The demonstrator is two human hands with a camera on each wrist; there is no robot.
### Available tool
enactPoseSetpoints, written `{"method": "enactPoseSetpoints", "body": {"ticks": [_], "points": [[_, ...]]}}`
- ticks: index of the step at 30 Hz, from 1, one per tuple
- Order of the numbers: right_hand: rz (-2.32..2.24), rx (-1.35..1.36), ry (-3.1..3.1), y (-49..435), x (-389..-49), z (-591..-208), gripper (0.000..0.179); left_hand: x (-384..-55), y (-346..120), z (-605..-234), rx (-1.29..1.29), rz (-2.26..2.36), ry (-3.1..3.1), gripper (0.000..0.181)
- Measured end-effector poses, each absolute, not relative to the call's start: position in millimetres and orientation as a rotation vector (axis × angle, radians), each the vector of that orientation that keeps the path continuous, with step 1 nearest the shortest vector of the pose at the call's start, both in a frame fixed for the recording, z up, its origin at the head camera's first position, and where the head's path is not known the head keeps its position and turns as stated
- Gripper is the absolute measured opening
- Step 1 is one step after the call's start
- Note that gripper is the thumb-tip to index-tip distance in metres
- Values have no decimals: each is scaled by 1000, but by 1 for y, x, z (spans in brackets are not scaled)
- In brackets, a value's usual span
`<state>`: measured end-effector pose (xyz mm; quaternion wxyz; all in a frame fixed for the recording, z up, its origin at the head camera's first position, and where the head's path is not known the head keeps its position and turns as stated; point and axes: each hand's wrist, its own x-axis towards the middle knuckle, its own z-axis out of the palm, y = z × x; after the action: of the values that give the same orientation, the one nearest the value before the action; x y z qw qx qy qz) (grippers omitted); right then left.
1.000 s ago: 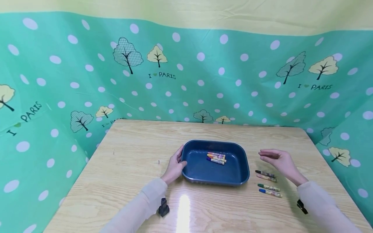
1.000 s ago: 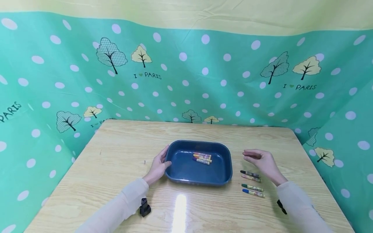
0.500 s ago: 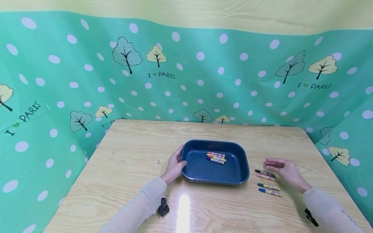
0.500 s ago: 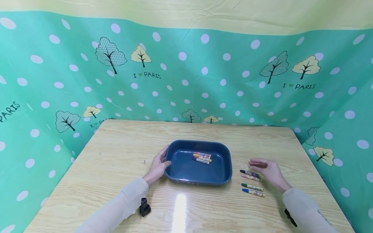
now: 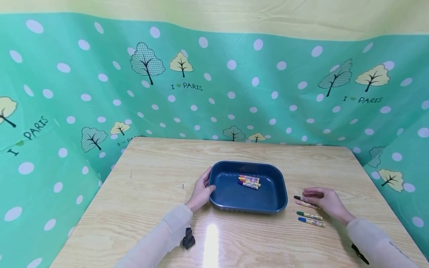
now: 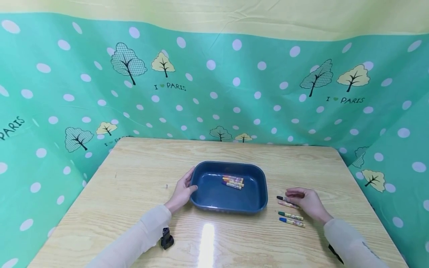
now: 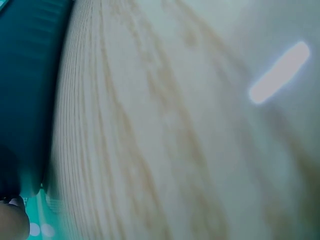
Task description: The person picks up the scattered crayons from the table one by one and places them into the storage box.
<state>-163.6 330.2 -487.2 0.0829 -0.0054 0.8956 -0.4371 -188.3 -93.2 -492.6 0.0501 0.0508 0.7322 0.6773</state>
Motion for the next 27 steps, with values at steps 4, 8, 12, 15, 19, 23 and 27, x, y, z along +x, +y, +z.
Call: {"method": "enactPoseSetpoints", "body": {"ticks": [4,8,12,15,19,23,27], "points": [[-1294,-30,2678,329,-164,-490,43,-187,-93,-492,163,2074,2214,72],[-1249,-49,2695,328,-166,-494,37,-183,-93,-482,166,2105,2166,72],[-1207,-59,2704,326,-168,-494,32,-177,-92,-468,167,2085,2180,71],[-1170,-79,2722,325,-169,-491,30,-175,-92,-462,174,2052,2210,70],[-1112,-113,2772,322,-172,-483,29,-176,-92,-461,165,2044,2227,70],[-1081,-125,2805,321,-175,-473,32,-176,-93,-461,174,2063,2220,69],[-1099,-147,2837,321,-178,-464,31,-176,-92,-463,183,2073,2205,70]]}}
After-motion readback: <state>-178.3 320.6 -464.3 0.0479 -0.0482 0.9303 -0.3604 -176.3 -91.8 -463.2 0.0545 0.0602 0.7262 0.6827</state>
